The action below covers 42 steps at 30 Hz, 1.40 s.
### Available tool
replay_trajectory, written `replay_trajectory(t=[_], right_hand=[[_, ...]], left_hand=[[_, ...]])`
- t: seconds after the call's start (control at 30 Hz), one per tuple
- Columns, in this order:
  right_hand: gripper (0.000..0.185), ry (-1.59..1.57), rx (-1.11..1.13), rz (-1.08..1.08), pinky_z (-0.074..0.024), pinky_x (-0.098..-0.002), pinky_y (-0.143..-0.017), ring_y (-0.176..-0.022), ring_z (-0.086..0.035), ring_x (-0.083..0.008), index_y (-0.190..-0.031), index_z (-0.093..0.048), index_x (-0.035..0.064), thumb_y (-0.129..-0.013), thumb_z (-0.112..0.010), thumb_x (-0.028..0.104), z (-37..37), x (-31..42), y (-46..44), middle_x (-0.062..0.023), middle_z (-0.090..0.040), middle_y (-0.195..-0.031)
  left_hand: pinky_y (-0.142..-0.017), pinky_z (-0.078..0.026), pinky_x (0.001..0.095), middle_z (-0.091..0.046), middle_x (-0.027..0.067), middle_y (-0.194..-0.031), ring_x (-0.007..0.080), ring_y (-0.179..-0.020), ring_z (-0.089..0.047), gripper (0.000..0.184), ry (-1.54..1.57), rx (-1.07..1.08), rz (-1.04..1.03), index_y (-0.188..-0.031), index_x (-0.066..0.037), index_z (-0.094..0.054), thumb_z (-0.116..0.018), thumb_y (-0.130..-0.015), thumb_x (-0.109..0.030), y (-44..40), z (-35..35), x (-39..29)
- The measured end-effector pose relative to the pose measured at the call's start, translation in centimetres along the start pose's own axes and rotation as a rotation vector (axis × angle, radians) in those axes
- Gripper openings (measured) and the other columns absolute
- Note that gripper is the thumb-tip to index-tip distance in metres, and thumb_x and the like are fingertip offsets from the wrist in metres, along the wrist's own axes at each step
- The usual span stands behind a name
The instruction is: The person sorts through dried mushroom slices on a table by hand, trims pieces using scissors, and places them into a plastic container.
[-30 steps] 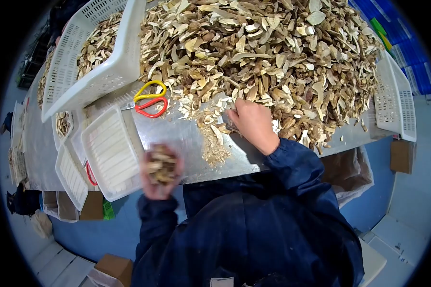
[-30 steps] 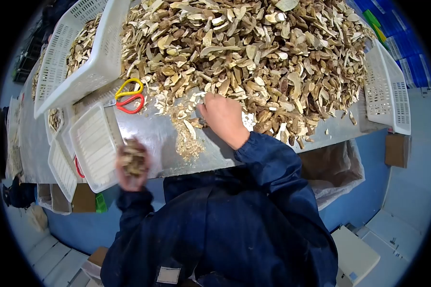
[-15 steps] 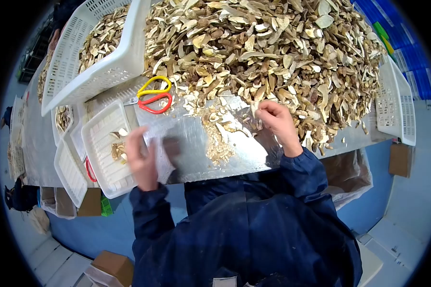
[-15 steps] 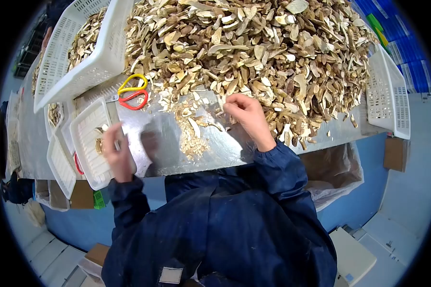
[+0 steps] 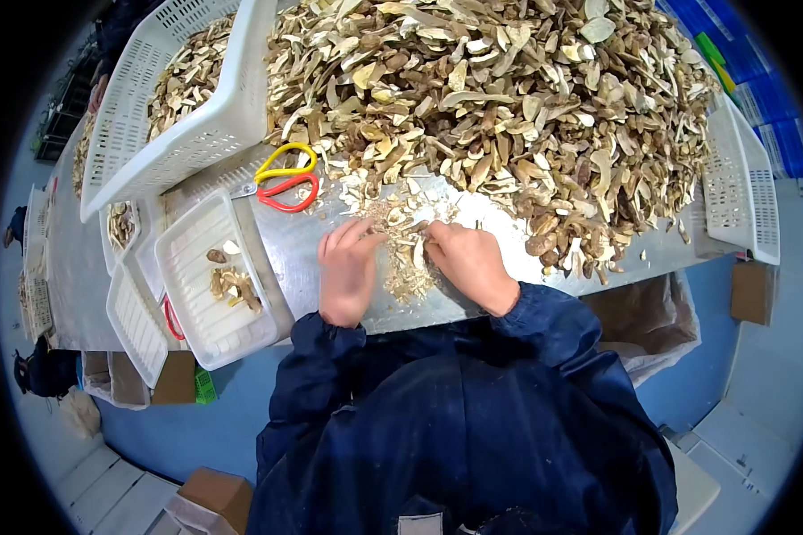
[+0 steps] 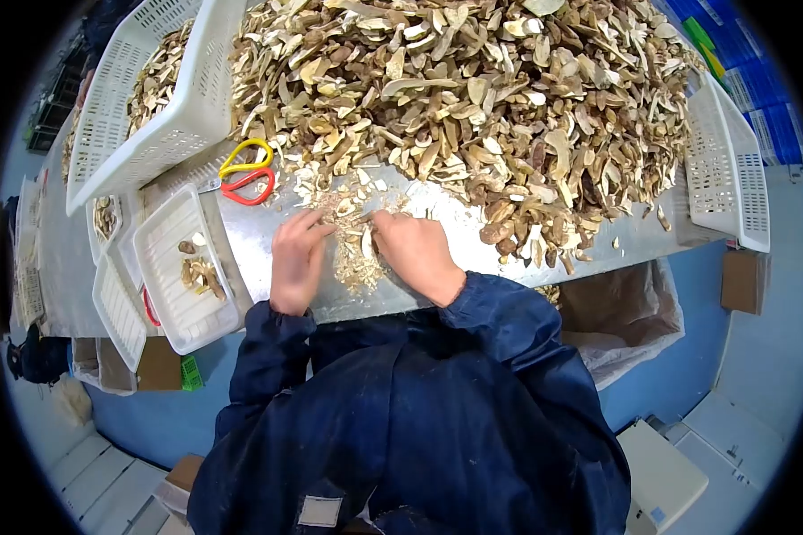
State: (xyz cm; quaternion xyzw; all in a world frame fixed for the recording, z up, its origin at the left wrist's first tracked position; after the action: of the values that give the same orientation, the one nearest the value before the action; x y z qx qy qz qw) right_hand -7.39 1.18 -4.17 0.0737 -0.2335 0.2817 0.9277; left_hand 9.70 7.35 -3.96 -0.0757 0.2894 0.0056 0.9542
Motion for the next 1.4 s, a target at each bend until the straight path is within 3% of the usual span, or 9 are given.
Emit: replay_trajectory(t=[0.13,0.17,0.27,0.4,0.53,0.63,0.87,1.17,1.4], right_hand=[[0.009,-0.84,-0.081,0.114,-0.0438,-0.0293,-0.049,-0.053,-0.057,-0.0156,-0.083,-0.061,0.0031,-0.087,-0.06,0.012,1.8,-1.6,0.7,-0.0025,-0.06,-0.066],[0.008,-1.211,0.273,-0.319,-0.0358,-0.0209,-0.047,-0.053,-0.048,-0.0072,-0.086,-0.06,0.0015,-0.088,-0.059,0.009,2.8,-2.8,2.1,0.0008,-0.055,-0.067],[0.013,-1.903,0.273,-0.088,-0.0287,-0.0194,-0.041,-0.051,-0.043,-0.0052,-0.098,-0.056,0.0006,-0.089,-0.06,0.01,3.7,-5.1,3.1,-0.0028,-0.055,-0.07],[0.016,-1.146,-0.007,-0.385,-0.0335,-0.021,-0.044,-0.055,-0.049,-0.0079,-0.098,-0.061,0.0009,-0.088,-0.062,0.013,5.9,-6.9,1.5,-0.0007,-0.058,-0.073],[0.017,-0.016,-0.389,0.018,-0.0495,-0.0381,-0.059,-0.064,-0.063,-0.0295,-0.099,-0.065,0.0056,-0.084,-0.06,0.01,8.0,-5.0,-2.0,-0.0152,-0.064,-0.08],[0.014,0.159,-0.269,-0.007,-0.0503,-0.0419,-0.061,-0.068,-0.063,-0.0348,-0.096,-0.065,0.0066,-0.085,-0.059,0.012,5.5,-4.6,-3.9,-0.0155,-0.065,-0.078],[0.011,-0.658,-0.171,-0.171,-0.0476,-0.0283,-0.056,-0.06,-0.062,-0.0149,-0.09,-0.064,0.0034,-0.084,-0.062,0.012,3.0,-4.3,-2.5,-0.0052,-0.065,-0.069],[0.01,-1.739,0.238,-0.502,-0.0249,-0.0187,-0.033,-0.036,-0.038,-0.0062,-0.1,-0.052,0.004,-0.095,-0.05,0.013,1.8,-4.3,-0.1,-0.004,-0.054,-0.059],[0.014,-1.727,0.216,-0.533,-0.0267,-0.0202,-0.035,-0.038,-0.04,-0.0067,-0.103,-0.051,0.0041,-0.095,-0.053,0.015,1.6,-1.1,1.6,-0.0028,-0.055,-0.06]], left_hand=[[-0.093,-0.038,0.0397,-0.063,0.0056,-0.108,0.0261,-0.104,-0.053,0.026,0.059,0.03,0.029,-0.1,-0.012,-0.07,-0.06,-0.077,-0.003,-0.1,0.9,-0.5],[-0.09,-0.04,0.0391,-0.064,0.0052,-0.104,0.0256,-0.1,-0.054,0.025,0.089,0.073,0.059,-0.099,-0.012,-0.069,-0.061,-0.077,-0.004,-0.3,0.5,-0.7],[-0.08,-0.042,0.0386,-0.062,0.008,-0.088,0.0292,-0.091,-0.054,0.022,0.1,-0.022,-0.033,-0.096,-0.007,-0.068,-0.067,-0.074,-0.006,-1.9,-1.0,-3.2],[-0.076,-0.042,0.0401,-0.057,0.0086,-0.083,0.0293,-0.087,-0.054,0.012,-0.049,0.022,-0.086,-0.082,-0.006,-0.063,-0.07,-0.073,-0.009,-4.3,-2.4,-4.5],[-0.075,-0.043,0.0412,-0.055,0.0095,-0.082,0.0301,-0.086,-0.053,0.01,-0.108,0.035,-0.112,-0.08,-0.006,-0.062,-0.069,-0.074,-0.009,-5.0,-2.5,-4.2],[-0.073,-0.044,0.0376,-0.056,0.0092,-0.081,0.0274,-0.083,-0.056,0.007,-0.086,-0.053,-0.12,-0.079,-0.004,-0.061,-0.066,-0.078,-0.009,-4.8,-1.6,-3.5],[-0.078,-0.047,0.0255,-0.064,0.0077,-0.096,0.0141,-0.09,-0.061,0.014,1.408,0.244,0.492,-0.103,-0.001,-0.056,-0.054,-0.093,-0.011,-2.4,-1.9,-1.9],[-0.077,-0.045,0.0273,-0.054,0.0042,-0.1,0.0122,-0.09,-0.055,0.03,1.584,0.29,0.52,-0.121,-0.004,-0.048,-0.053,-0.091,-0.006,-1.9,-1.9,-3.3],[-0.069,-0.039,0.0192,-0.05,-0.0029,-0.086,0.0044,-0.078,-0.046,0.024,1.264,0.252,0.369,-0.103,-0.005,-0.052,-0.067,-0.086,-0.014,-1.5,-4.3,-4.6]])
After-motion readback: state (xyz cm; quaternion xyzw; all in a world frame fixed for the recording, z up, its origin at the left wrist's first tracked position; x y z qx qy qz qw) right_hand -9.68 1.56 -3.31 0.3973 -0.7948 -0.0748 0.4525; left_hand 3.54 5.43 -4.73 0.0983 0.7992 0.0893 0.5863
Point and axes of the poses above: each hand's wrist, its own y-axis away from the middle knuckle, its own z-axis out of the back of the hand, x = y × z, the point moved 4 cm from there along -y, towards the middle knuckle
